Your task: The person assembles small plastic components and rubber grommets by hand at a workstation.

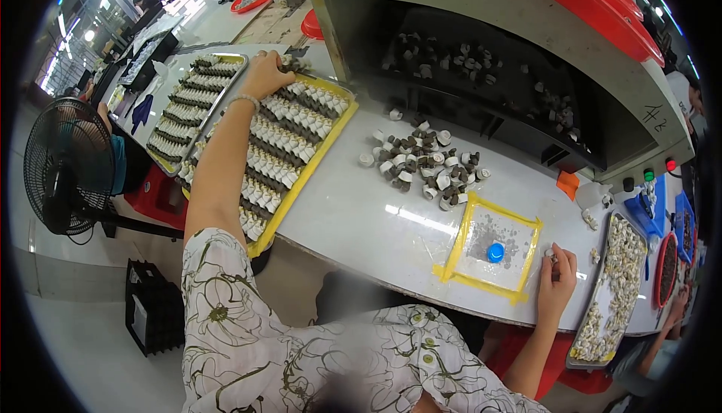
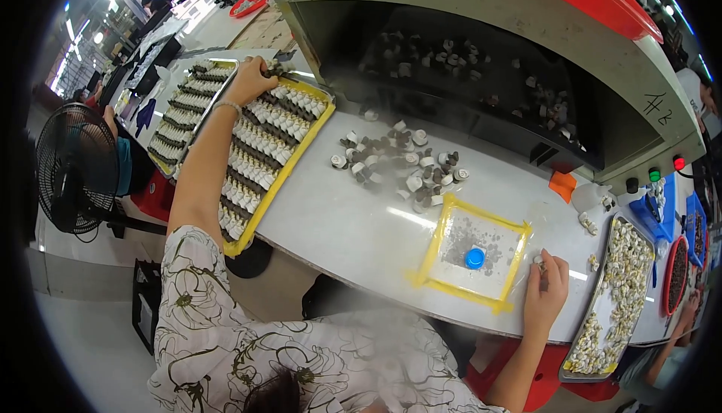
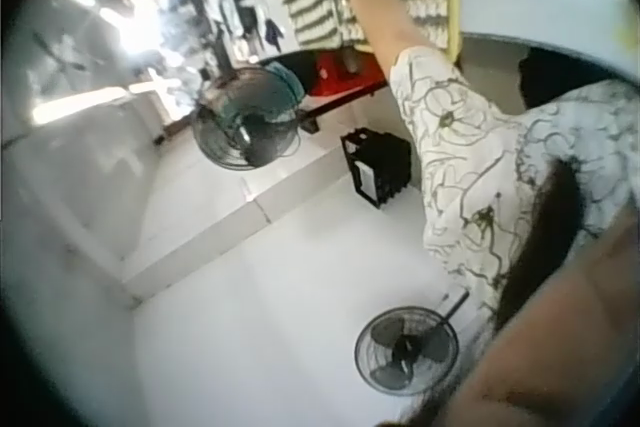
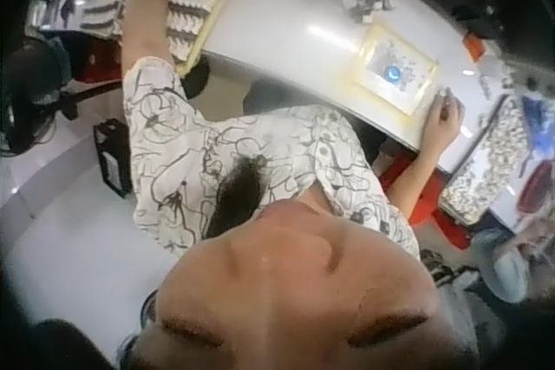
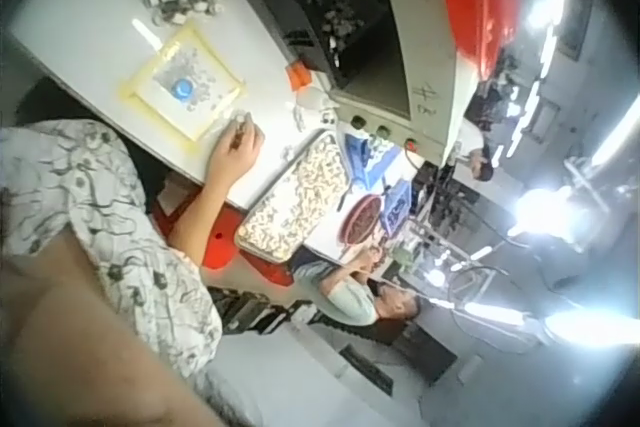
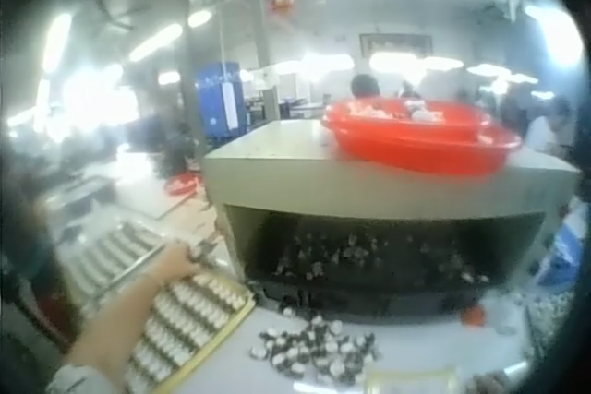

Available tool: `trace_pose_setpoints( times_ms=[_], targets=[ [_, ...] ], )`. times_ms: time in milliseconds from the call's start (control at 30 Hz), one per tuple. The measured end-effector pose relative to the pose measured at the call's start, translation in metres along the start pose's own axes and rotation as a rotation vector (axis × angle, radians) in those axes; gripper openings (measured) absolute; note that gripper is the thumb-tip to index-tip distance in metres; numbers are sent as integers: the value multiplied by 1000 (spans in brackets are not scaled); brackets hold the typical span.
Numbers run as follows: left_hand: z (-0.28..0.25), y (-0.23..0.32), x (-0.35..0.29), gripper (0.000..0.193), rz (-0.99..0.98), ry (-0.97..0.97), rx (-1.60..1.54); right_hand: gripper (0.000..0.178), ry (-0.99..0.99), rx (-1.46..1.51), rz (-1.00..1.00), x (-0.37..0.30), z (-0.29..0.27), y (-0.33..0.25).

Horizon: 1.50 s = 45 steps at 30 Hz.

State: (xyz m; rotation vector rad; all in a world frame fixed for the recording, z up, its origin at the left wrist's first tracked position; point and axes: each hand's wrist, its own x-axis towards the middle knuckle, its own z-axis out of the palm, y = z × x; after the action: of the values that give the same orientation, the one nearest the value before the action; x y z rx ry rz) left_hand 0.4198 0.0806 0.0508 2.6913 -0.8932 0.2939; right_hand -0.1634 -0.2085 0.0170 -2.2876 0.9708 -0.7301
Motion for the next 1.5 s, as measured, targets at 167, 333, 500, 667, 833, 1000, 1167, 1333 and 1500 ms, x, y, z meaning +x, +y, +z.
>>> trace_pose_setpoints(
  times_ms=[167, 333, 500, 667, 833, 1000, 1167, 1333, 1500],
  targets=[
    [0, -3, -6, 40, 23, 5, 16, 27, 10, 10, -36, 1, 4, 2],
    [0, -5, -9, 38, 54, 30, 63, 27, 8, 21, -16, 0, 4, 5],
    [-8, -16, -9, 32, -46, 59, -270, 27, -11, 3, 6, 1, 3, 1],
    [-12, -15, -2, 32, -69, 149, -259, 27, 23, -12, -32, 0, 4, 8],
    [-13, 3, 1, 33, -43, 100, -151, 27, 14, -3, -23, 1, 5, 7],
    [-2, -3, 1, 28, -42, 13, -222, 27, 16, 4, -33, 0, 5, 9],
    [-3, -14, -3, 24, 5, -31, -274, 27, 12, -6, -43, 1, 4, 11],
    [-9, -3, -6, 22, 0, -24, -280, 27, 13, 7, -39, 2, 5, 11],
    [-11, -8, 0, 21, -137, 65, -327, 27, 3, 20, -22, 1, 6, 9]
  ],
)
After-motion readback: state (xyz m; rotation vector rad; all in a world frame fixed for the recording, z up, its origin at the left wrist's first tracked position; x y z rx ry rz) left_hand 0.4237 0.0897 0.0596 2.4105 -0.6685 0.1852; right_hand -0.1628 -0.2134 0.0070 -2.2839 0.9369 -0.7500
